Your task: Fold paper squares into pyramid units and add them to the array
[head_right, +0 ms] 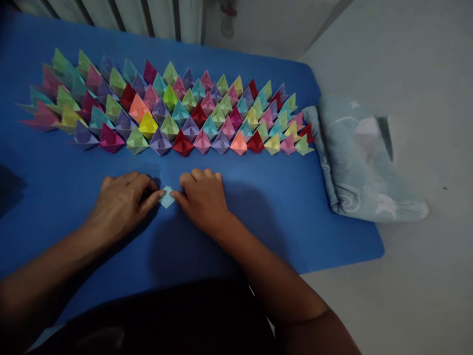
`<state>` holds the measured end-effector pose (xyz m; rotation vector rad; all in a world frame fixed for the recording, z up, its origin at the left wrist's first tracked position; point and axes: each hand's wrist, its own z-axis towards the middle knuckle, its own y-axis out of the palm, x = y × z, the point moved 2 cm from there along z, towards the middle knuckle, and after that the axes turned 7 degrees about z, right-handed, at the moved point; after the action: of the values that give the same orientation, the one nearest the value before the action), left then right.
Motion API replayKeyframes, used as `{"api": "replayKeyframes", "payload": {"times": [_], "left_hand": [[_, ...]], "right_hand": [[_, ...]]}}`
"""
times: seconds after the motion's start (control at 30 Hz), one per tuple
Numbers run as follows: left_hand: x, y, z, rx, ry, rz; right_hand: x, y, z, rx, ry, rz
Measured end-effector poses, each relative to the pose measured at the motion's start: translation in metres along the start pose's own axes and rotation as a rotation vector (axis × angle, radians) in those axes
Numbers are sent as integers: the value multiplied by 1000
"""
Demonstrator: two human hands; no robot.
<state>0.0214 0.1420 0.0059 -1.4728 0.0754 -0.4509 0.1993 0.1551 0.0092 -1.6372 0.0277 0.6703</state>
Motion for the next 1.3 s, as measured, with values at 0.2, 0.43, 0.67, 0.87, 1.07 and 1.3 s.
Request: {"api": "replayKeyframes", "payload": {"times": [0.2,0.43,0.67,0.87,1.07,1.3], "left_hand": [[5,2,-11,123,161,70],[20,6,-42,257,322,260],[23,6,-44,310,322,355],[16,9,-45,318,300,257],[7,12,-49,314,231,229],[10,12,-49,306,217,286]], "right_hand": [[-1,3,-3,94,-8,-6],[-1,0,-3,48,-6,12],[-9,-1,-1,27,39,50],[-10,7,7,22,22,248],[-8,5,8,-7,40,268],[-12,3,9,-19,62,269]]}}
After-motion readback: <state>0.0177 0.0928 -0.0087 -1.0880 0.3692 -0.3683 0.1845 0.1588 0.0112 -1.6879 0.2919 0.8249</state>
